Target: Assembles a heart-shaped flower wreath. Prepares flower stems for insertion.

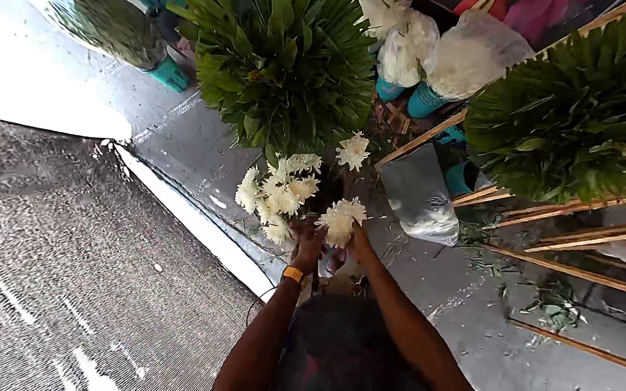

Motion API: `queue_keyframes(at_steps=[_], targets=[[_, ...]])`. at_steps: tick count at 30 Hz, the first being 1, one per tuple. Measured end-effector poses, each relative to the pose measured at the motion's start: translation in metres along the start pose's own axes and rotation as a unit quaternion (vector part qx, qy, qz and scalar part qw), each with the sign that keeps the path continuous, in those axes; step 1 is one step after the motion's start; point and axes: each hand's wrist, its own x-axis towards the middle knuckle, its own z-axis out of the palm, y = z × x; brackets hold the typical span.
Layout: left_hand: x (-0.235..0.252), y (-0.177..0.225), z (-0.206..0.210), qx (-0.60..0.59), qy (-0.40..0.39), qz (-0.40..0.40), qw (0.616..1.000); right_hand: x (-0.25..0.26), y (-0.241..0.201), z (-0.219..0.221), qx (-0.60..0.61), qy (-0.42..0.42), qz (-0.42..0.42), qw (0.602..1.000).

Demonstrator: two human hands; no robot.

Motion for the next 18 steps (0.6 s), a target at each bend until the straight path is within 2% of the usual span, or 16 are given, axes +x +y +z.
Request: queue_keyframes(at_steps=[3,5,8,10,11,13,14,15,18], targets=[[-0.013,0.021,-0.002,-0.02,0.021,0.057,0.998,-0.034,-0.036,0.007,0.037,-0.044,-0.013,0.998],[-0.016,0.033,-0.006,-0.042,0.01,0.058,0.997,-0.051,-0.056,0.013,0.043,-0.083,-0.019,0.995],[-0.029,0.06,-0.008,-0.122,0.003,0.058,0.991,-0.067,-0.082,0.012,-0.055,-0.154,-0.051,0.985],[-0.042,0.085,-0.009,-0.139,0.011,0.077,0.987,-0.072,-0.098,-0.005,-0.093,-0.203,-0.093,0.97],[-0.049,0.096,-0.01,-0.149,0.015,0.082,0.985,-0.069,-0.1,-0.02,-0.075,-0.191,-0.121,0.971],[-0.061,0.12,-0.015,-0.176,0.007,0.088,0.98,-0.046,-0.092,-0.042,-0.026,-0.087,-0.191,0.977],[-0.066,0.132,-0.016,-0.181,0.001,0.091,0.979,-0.034,-0.086,-0.048,-0.055,-0.057,-0.219,0.972],[-0.07,0.143,-0.016,-0.182,-0.004,0.094,0.979,-0.029,-0.085,-0.047,-0.135,-0.065,-0.228,0.962],[-0.076,0.179,-0.007,-0.173,-0.009,0.089,0.981,-0.056,-0.108,0.014,-0.353,-0.109,-0.249,0.895]])
